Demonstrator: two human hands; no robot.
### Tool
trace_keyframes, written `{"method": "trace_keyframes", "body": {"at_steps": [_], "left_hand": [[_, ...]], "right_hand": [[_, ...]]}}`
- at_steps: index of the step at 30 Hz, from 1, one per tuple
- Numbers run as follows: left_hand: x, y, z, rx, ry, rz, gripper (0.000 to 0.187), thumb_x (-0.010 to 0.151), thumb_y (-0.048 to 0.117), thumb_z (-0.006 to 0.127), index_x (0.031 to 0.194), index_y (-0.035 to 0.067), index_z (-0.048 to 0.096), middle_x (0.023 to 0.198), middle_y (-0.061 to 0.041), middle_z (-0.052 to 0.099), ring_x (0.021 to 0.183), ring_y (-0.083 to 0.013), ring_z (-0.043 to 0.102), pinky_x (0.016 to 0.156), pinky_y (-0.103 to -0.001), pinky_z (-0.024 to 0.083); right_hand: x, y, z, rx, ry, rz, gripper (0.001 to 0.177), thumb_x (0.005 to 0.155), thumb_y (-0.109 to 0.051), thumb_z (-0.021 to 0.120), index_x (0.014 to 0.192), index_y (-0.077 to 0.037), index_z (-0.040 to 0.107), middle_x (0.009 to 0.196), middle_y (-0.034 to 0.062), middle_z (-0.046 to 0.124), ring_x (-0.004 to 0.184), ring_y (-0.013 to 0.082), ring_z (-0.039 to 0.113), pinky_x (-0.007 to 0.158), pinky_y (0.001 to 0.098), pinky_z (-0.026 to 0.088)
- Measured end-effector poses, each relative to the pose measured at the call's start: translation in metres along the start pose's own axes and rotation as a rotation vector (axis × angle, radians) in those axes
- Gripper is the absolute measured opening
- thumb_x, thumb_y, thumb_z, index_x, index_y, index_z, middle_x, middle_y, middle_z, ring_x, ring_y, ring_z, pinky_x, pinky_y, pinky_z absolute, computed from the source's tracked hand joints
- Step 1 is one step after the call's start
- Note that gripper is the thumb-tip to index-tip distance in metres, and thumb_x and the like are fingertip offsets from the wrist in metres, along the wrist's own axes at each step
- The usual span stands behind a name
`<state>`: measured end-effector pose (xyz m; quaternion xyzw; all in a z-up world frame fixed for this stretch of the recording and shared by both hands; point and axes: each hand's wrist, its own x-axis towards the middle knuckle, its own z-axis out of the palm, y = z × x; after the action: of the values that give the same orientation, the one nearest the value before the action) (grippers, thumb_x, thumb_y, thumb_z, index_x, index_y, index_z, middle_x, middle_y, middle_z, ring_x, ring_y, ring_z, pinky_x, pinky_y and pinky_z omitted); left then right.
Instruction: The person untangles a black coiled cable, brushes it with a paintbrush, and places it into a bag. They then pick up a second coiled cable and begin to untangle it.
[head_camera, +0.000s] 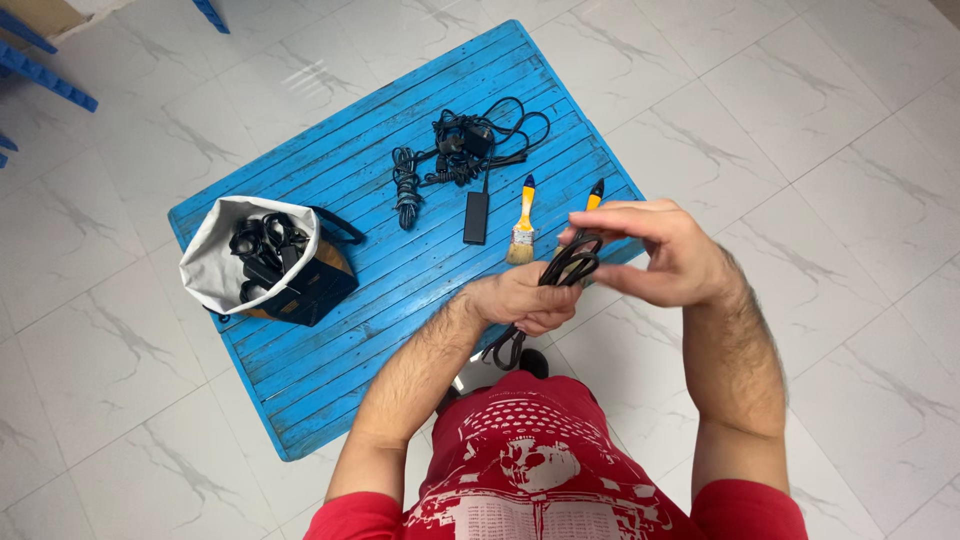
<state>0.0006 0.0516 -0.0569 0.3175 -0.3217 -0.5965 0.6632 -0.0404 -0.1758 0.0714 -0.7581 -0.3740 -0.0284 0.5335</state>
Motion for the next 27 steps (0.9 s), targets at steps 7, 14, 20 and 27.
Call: {"method": "trace_keyframes", "body": {"at_steps": [7, 14, 20, 27], "left_hand": [[0.003, 0.002, 0.003, 0.139, 0.139, -0.023, 0.029, 0.107, 0.032, 0.062, 0.091, 0.014, 0.046, 0.067, 0.008, 0.035, 0.054, -0.0054, 0.031, 0.045, -0.025, 0.025], [-0.002, -0.011, -0.008, 0.063, 0.162, -0.004, 0.031, 0.109, 0.035, 0.056, 0.092, 0.009, 0.052, 0.064, 0.005, 0.041, 0.05, -0.0066, 0.041, 0.044, -0.024, 0.036], [-0.012, -0.022, -0.015, 0.133, 0.284, 0.057, 0.029, 0.113, 0.031, 0.049, 0.101, 0.005, 0.056, 0.064, 0.004, 0.044, 0.052, -0.009, 0.051, 0.051, -0.027, 0.047], [-0.019, -0.031, -0.018, 0.128, 0.335, 0.083, 0.026, 0.113, 0.031, 0.048, 0.111, 0.006, 0.057, 0.068, 0.007, 0.039, 0.054, -0.0054, 0.048, 0.051, -0.026, 0.048]], "right_hand": [[0.01, -0.029, 0.01, -0.427, 0.082, -0.013, 0.049, 0.079, 0.008, 0.071, 0.126, -0.002, 0.067, 0.098, 0.0101, 0.075, 0.084, 0.0191, 0.075, 0.073, 0.0281, 0.062], [0.002, -0.01, -0.006, -0.465, 0.163, -0.032, 0.029, 0.077, 0.009, 0.059, 0.102, 0.002, 0.072, 0.088, 0.0117, 0.074, 0.068, 0.0176, 0.071, 0.06, 0.0274, 0.056], [-0.006, 0.027, -0.018, -0.241, 0.42, 0.103, 0.021, 0.079, 0.008, 0.047, 0.086, 0.004, 0.067, 0.081, 0.0109, 0.072, 0.062, 0.0112, 0.066, 0.062, 0.0234, 0.053], [-0.005, 0.051, -0.024, -0.316, 0.567, 0.148, 0.022, 0.082, 0.005, 0.046, 0.083, 0.005, 0.068, 0.067, 0.0074, 0.064, 0.052, 0.01, 0.054, 0.052, 0.0249, 0.044]]}}
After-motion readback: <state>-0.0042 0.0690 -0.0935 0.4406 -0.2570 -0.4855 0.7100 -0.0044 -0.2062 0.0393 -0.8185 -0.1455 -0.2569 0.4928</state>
